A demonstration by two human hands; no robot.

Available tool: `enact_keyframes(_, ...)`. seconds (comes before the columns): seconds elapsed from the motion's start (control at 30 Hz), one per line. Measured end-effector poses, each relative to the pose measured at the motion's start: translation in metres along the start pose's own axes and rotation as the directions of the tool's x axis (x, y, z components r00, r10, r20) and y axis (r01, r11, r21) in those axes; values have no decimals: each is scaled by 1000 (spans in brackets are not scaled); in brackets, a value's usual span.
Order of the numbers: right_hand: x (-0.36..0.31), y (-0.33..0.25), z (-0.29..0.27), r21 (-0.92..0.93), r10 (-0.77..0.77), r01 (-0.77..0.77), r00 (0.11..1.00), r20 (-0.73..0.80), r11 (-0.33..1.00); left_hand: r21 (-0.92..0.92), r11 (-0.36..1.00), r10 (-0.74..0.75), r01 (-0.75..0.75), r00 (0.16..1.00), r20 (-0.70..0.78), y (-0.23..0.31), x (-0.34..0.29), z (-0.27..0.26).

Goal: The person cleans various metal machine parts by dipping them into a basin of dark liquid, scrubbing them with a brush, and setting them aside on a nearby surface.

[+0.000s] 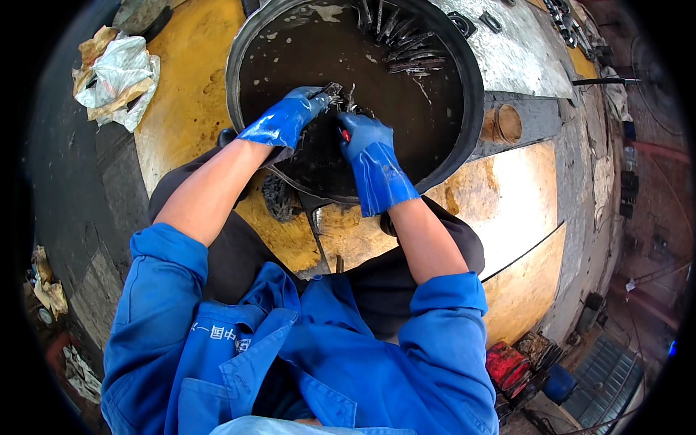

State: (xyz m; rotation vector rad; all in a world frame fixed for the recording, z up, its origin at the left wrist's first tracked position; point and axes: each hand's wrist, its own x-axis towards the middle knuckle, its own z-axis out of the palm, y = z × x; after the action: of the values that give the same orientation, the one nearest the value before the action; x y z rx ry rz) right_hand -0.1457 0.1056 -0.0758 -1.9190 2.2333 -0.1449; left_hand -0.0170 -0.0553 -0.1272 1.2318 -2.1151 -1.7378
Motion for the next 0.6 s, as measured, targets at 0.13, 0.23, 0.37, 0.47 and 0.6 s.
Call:
enact_keyframes(0.13,8,10,16,380,204,-205,978,42,902,74,997,-27,30,999,-44,-8,10,9)
enact_keyframes(0.23,12,17,24,537,226,-258,966,126,803,86,995,54,-56,998,19,-18,19,3)
enact_keyframes(0.37,7,16,-4,789,234,-385,922,308,479,101,993,-64,64,998,-2,-8,9,1)
enact_keyframes(0.47,5,28,-22,869,347,-400,891,294,290,7,999,-52,52,999,8,18,-15,-4)
enact_keyframes(0.6,7,16,-52,901,494,-430,797,348,58,56,996,-68,70,997,-30,16,-14,-12)
